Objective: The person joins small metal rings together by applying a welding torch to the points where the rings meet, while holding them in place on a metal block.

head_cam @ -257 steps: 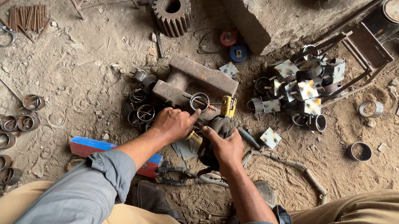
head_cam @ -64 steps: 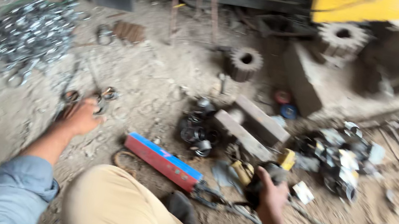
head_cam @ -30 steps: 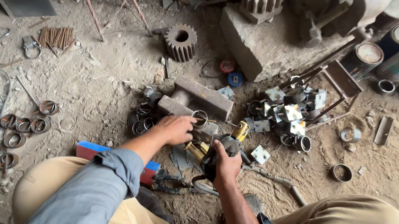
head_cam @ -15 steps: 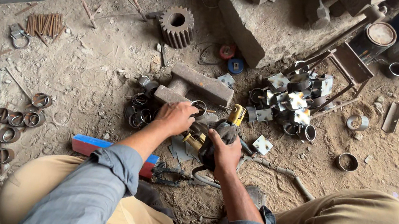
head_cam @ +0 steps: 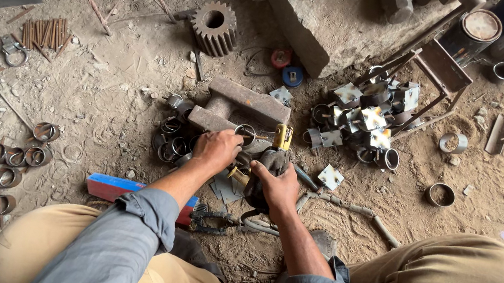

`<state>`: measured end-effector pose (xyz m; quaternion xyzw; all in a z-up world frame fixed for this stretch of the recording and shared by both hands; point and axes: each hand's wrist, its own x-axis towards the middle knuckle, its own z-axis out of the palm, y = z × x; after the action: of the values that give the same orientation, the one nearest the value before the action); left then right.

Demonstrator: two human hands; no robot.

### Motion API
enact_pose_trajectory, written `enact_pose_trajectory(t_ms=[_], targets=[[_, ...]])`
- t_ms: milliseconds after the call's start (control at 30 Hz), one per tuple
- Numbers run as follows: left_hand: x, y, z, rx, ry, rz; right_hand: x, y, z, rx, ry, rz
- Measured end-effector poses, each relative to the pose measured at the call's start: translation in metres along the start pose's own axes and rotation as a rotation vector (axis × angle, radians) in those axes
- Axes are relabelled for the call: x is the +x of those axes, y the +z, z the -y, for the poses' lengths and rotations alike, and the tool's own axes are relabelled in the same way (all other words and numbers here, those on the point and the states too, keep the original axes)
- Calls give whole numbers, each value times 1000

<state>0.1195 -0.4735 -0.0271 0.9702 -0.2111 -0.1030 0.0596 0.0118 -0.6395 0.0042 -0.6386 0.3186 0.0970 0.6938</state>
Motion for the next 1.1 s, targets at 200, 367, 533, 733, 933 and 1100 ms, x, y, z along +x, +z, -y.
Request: enact_pose_trajectory(t_ms=[200, 367, 533, 733, 933, 1100], targets=[[6, 10, 11, 105, 70, -32, 0, 0, -2, 19, -40, 10], [9, 18, 25, 244, 165, -128, -2, -1, 1, 58, -30, 13], [1, 10, 25, 40, 112, -100, -3, -1, 1, 77, -41, 11], [11, -4, 32, -316, -294, -128, -2, 1, 1, 61, 5, 16], [2, -8, 53, -365, -588, -110, 0, 2, -5, 94, -33, 44], [6, 14, 55, -418, -344, -188, -1, 1, -3, 85, -55, 18]])
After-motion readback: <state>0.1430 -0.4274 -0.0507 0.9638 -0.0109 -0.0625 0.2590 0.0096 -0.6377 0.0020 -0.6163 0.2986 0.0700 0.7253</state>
